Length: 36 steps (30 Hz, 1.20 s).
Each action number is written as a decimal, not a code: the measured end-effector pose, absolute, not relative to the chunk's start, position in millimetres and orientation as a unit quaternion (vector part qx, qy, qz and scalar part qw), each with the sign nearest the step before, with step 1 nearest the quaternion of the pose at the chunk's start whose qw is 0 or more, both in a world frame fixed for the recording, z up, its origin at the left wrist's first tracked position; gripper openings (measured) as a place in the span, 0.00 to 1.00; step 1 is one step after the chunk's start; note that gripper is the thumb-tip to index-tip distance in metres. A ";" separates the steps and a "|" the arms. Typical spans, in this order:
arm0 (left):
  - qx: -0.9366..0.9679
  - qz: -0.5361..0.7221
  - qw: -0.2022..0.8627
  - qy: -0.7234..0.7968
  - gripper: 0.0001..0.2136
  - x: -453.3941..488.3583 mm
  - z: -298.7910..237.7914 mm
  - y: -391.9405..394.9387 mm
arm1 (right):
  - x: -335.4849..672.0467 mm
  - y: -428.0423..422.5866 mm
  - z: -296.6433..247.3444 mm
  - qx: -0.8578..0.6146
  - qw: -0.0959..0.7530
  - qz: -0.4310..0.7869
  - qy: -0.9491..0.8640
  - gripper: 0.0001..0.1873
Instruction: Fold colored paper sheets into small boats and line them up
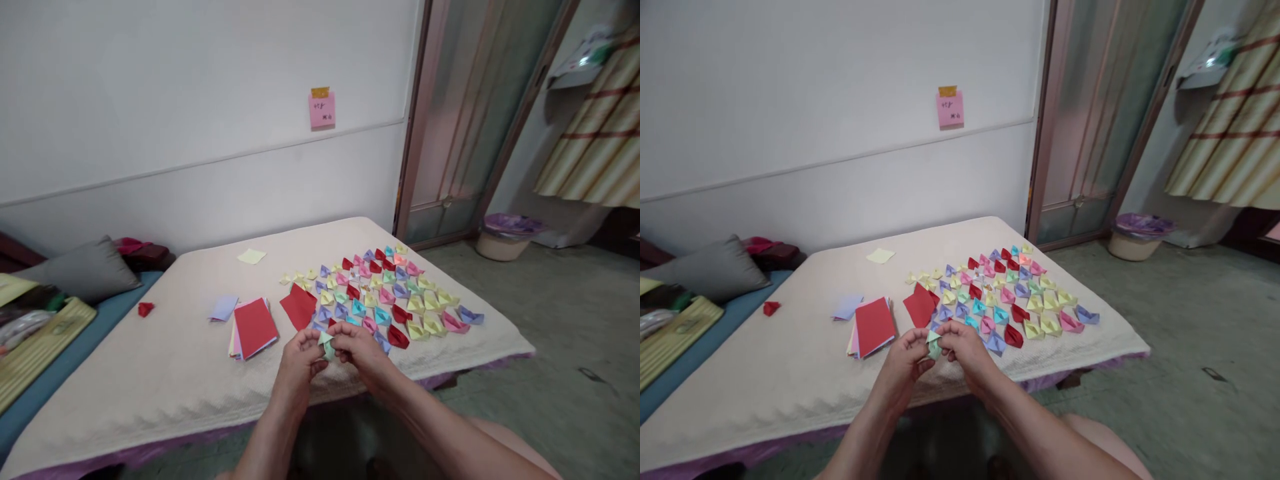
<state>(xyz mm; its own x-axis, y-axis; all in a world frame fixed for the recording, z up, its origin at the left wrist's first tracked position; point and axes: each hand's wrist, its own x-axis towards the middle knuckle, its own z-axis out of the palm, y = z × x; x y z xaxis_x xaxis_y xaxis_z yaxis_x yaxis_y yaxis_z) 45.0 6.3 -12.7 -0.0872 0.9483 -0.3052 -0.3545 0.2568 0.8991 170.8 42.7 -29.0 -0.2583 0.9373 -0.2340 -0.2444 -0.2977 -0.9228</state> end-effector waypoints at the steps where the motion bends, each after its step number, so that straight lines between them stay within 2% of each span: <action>1: 0.295 0.539 0.598 0.515 0.11 44.9 -14.2 7.0 | 171.0 42.9 -28.4 -0.430 0.432 0.679 -0.410 0.06; 11: 0.366 0.552 0.507 0.551 0.12 51.1 -13.3 9.2 | 175.0 45.1 -23.7 -0.408 0.430 0.647 -0.479 0.12; 20: 0.383 0.544 0.518 0.538 0.12 45.9 -14.5 8.9 | 177.6 49.6 -28.1 -0.394 0.439 0.637 -0.495 0.12; 26: 0.419 0.526 0.478 0.566 0.11 43.1 -20.8 10.8 | 177.1 48.6 -28.7 -0.391 0.435 0.641 -0.497 0.13; 30: 0.429 0.529 0.448 0.579 0.10 45.2 -19.8 10.4 | 175.9 47.2 -27.1 -0.393 0.430 0.633 -0.510 0.12; 36: 0.414 0.525 0.470 0.576 0.09 47.1 -16.7 9.9 | 176.7 44.3 -20.9 -0.399 0.437 0.615 -0.521 0.06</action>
